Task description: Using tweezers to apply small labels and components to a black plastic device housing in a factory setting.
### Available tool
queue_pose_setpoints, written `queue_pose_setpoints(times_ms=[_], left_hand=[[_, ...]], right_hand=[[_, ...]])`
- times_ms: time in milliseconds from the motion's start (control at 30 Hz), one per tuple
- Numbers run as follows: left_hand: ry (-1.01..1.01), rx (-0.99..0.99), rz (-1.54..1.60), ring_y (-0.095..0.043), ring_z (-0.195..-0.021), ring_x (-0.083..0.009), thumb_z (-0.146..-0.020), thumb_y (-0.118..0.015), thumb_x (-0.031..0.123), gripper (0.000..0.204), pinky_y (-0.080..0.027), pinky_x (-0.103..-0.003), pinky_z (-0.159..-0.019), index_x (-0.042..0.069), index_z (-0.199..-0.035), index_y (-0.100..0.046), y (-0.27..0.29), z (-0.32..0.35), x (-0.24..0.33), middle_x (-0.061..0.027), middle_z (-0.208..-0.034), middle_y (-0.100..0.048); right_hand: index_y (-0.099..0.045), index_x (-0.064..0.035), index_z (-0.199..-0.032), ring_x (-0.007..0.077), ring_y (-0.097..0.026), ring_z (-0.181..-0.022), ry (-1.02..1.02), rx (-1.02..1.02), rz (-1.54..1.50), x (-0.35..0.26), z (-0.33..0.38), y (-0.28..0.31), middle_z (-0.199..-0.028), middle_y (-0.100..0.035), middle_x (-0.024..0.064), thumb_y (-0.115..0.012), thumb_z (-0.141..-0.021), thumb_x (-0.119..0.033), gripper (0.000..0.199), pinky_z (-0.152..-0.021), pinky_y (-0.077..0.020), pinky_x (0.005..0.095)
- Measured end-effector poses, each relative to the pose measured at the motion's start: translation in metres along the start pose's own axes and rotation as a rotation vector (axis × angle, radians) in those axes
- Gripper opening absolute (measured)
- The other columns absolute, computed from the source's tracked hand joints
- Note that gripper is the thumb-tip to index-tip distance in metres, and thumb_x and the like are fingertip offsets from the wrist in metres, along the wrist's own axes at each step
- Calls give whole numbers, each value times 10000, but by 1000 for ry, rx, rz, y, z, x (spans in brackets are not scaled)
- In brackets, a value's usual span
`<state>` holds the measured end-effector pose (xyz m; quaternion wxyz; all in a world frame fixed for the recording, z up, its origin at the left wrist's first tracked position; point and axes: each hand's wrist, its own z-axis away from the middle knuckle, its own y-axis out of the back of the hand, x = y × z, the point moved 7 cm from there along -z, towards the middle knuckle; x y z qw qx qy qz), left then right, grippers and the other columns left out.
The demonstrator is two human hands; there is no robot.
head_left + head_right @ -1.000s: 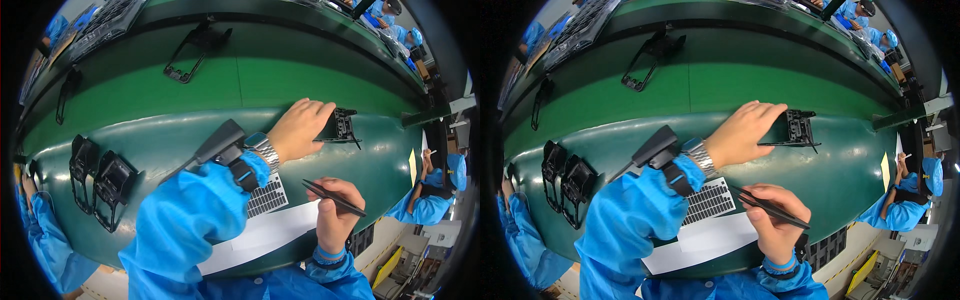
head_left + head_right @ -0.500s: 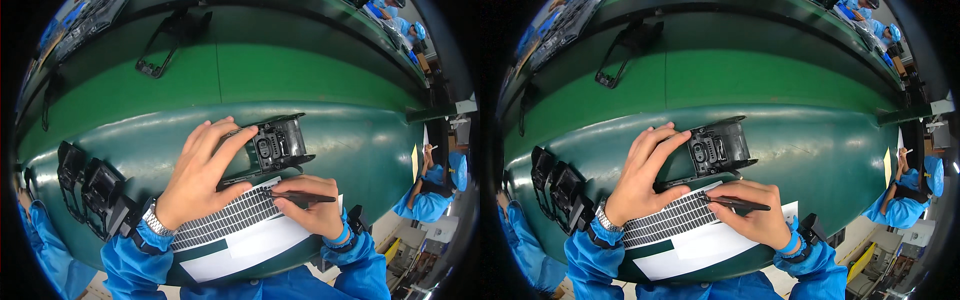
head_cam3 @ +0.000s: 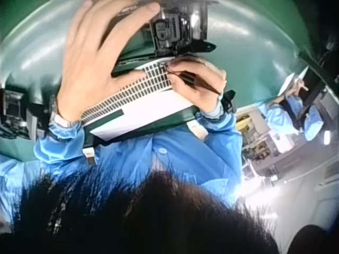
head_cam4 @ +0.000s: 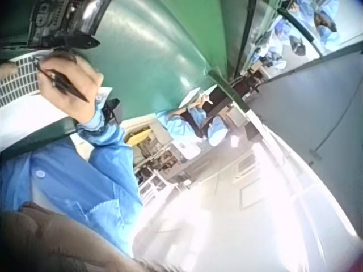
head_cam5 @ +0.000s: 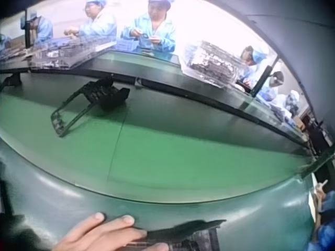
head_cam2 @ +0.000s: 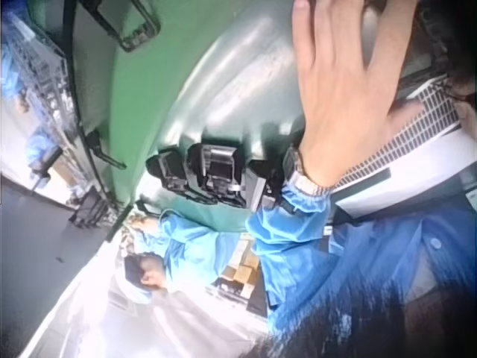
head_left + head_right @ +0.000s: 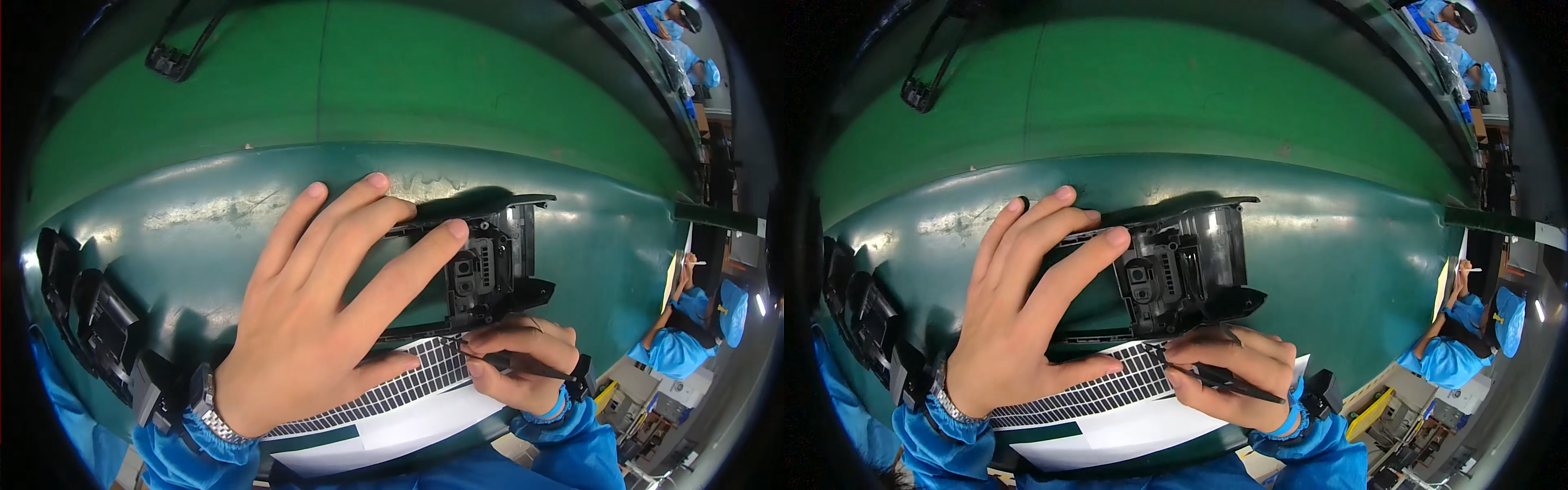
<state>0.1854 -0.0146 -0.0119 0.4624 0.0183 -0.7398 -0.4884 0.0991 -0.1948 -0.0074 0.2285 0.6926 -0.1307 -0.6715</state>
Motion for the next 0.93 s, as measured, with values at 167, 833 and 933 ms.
queue_pose_setpoints(times_ms=[167,833,933], left_hand=[[-5,-9,-10,-458,-1404,-394,-609,-890,447,924,-280,-593,-1177,156,-1430,-579,1,-1,1,-151,-1360,-558],[-3,-11,-76,-473,-1392,-398,-642,-861,525,887,-288,-614,-1164,155,-1405,-598,-1,0,0,-156,-1351,-576],[-3,-12,-68,-467,-1396,-399,-637,-865,522,896,-284,-614,-1168,163,-1412,-593,-1,0,0,-154,-1354,-575]], right_hand=[[-735,35,-1001,264,-768,-820,6,-68,-1,-4,-4,0,-935,-762,163,-841,-756,-8,271,-744,-614,314],[-755,28,-996,250,-768,-785,-37,-98,12,-3,-5,-1,-921,-767,165,-852,-742,-37,280,-697,-613,312],[-759,20,-999,248,-767,-780,-35,-93,11,-3,-5,-1,-917,-767,161,-852,-742,-39,280,-691,-612,307]])
